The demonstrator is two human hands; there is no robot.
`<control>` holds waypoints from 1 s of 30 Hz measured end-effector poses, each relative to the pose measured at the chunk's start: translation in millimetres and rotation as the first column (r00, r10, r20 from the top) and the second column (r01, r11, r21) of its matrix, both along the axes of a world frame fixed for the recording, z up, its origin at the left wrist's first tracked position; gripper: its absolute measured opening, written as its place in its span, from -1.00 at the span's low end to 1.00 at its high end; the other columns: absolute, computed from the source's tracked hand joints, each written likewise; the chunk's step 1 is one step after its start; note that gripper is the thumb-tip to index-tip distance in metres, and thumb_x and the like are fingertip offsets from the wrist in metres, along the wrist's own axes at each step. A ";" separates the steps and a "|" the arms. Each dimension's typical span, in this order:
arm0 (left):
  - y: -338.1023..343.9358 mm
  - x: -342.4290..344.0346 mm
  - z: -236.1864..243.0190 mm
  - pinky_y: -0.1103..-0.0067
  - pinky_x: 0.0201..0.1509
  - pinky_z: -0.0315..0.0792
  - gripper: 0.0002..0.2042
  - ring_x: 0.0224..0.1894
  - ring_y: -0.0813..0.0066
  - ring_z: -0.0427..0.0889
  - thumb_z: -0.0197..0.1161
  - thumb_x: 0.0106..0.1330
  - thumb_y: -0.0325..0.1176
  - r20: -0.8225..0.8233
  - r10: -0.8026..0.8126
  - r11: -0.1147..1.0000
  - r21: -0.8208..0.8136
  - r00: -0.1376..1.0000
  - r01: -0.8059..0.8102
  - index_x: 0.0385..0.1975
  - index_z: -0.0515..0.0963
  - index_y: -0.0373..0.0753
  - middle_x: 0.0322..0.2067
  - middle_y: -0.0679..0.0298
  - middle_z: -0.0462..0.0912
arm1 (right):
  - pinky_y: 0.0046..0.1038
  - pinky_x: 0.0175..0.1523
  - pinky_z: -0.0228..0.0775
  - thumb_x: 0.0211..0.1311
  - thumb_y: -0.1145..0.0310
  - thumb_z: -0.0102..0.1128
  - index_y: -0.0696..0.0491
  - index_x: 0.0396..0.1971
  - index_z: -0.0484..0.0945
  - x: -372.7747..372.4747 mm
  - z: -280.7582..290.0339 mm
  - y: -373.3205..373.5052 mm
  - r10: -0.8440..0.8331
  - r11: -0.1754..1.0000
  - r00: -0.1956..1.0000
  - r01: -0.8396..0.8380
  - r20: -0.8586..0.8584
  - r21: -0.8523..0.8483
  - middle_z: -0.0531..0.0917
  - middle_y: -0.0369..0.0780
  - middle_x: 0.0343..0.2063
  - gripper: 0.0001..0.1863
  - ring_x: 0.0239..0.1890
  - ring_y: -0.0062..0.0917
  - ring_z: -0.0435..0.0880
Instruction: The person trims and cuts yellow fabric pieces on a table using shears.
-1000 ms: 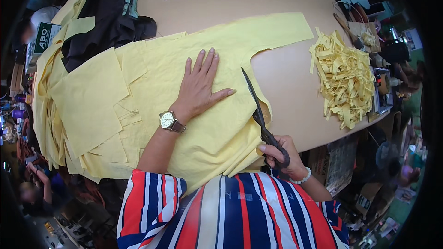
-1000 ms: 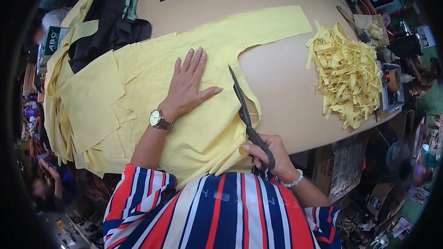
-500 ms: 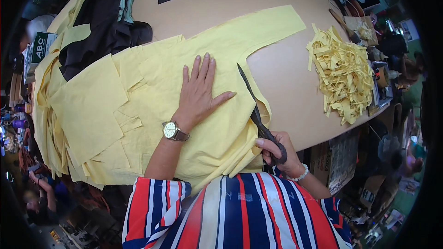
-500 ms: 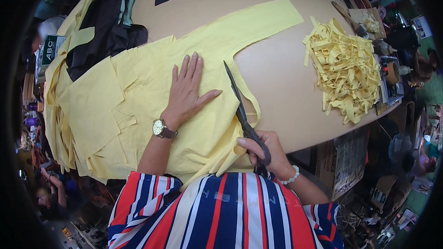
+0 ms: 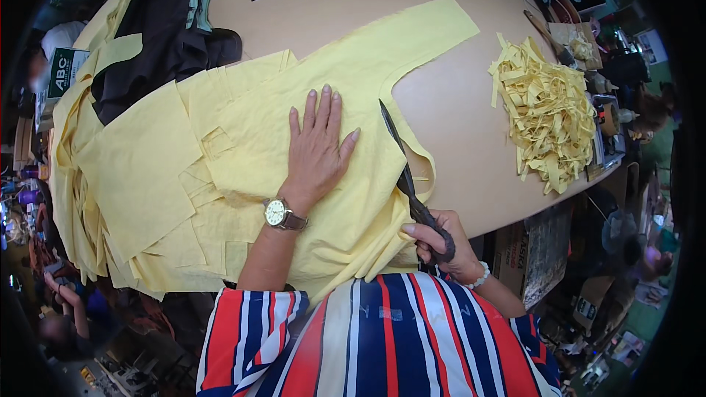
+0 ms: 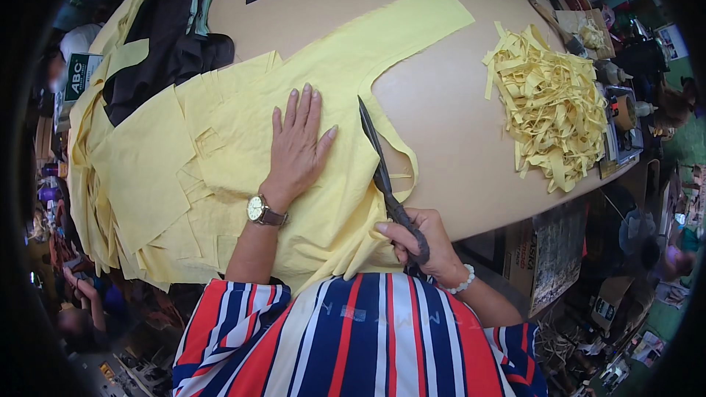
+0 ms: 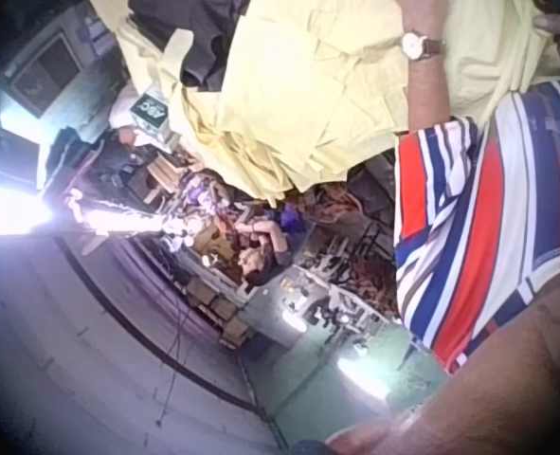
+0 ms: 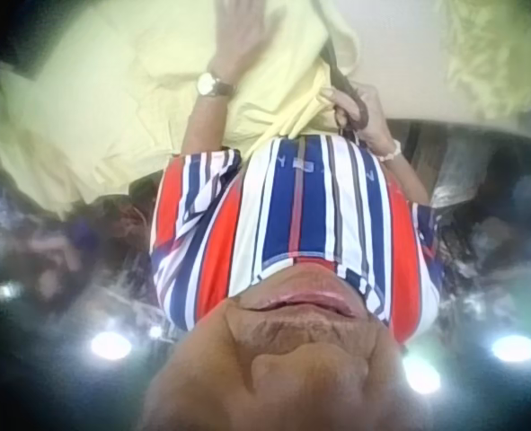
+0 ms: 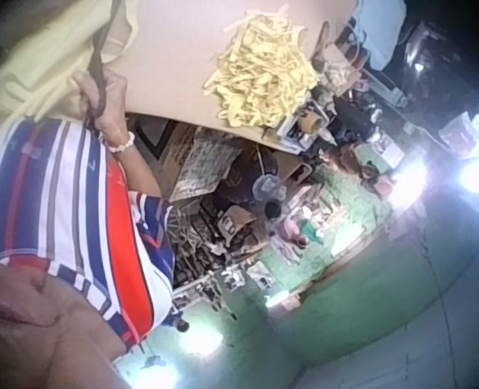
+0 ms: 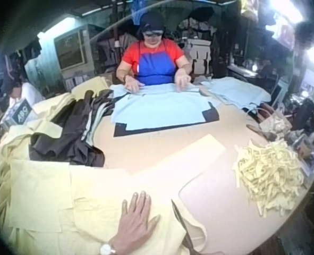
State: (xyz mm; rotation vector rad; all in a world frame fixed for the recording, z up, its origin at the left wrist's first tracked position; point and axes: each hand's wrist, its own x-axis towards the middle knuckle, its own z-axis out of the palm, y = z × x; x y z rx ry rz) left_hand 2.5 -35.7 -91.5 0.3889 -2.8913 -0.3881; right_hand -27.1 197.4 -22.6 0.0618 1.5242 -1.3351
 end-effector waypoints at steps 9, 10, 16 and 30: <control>4.6 2.2 2.8 0.13 0.32 -0.21 -0.41 0.35 0.15 -0.12 -0.12 0.32 -0.08 0.019 0.028 1.000 -0.004 0.999 -0.028 0.26 0.02 -0.28 0.30 0.09 -0.03 | -0.75 -0.68 0.10 0.08 0.36 0.19 0.17 -0.51 0.46 4.2 0.5 -0.4 -0.019 1.000 0.999 0.020 0.038 -0.016 0.35 -0.43 -0.78 -0.81 -0.79 -0.83 0.25; 4.6 2.2 2.7 0.13 0.32 -0.21 -0.41 0.35 0.15 -0.12 -0.12 0.32 -0.08 0.016 0.027 1.000 -0.003 0.999 -0.027 0.26 0.02 -0.28 0.30 0.09 -0.02 | -0.75 -0.68 0.10 0.08 0.36 0.19 0.17 -0.51 0.46 4.6 0.0 -0.1 -0.018 1.000 0.999 0.019 0.037 -0.015 0.35 -0.43 -0.78 -0.81 -0.79 -0.83 0.25; 4.8 2.2 2.9 0.13 0.32 -0.21 -0.41 0.35 0.15 -0.11 -0.13 0.32 -0.07 0.013 0.028 1.000 -0.001 1.000 -0.028 0.26 0.02 -0.29 0.29 0.08 -0.02 | -0.72 -0.69 0.11 0.09 0.29 0.20 0.13 -0.64 0.43 1.7 -10.5 -1.0 -0.047 0.998 0.999 0.047 0.000 -0.049 0.39 -0.37 -0.81 -0.74 -0.82 -0.77 0.32; 4.6 2.3 4.6 0.10 0.31 -0.21 -0.14 0.34 0.14 -0.09 -0.03 0.13 0.26 -0.011 0.026 1.000 -0.009 1.000 -0.026 0.24 0.04 -0.38 0.28 0.06 0.01 | -0.69 -0.65 0.14 0.08 0.11 0.20 0.11 -0.62 0.42 -7.1 -9.6 -4.1 -0.053 0.993 0.999 0.053 0.008 -0.108 0.41 -0.33 -0.79 -0.64 -0.78 -0.72 0.36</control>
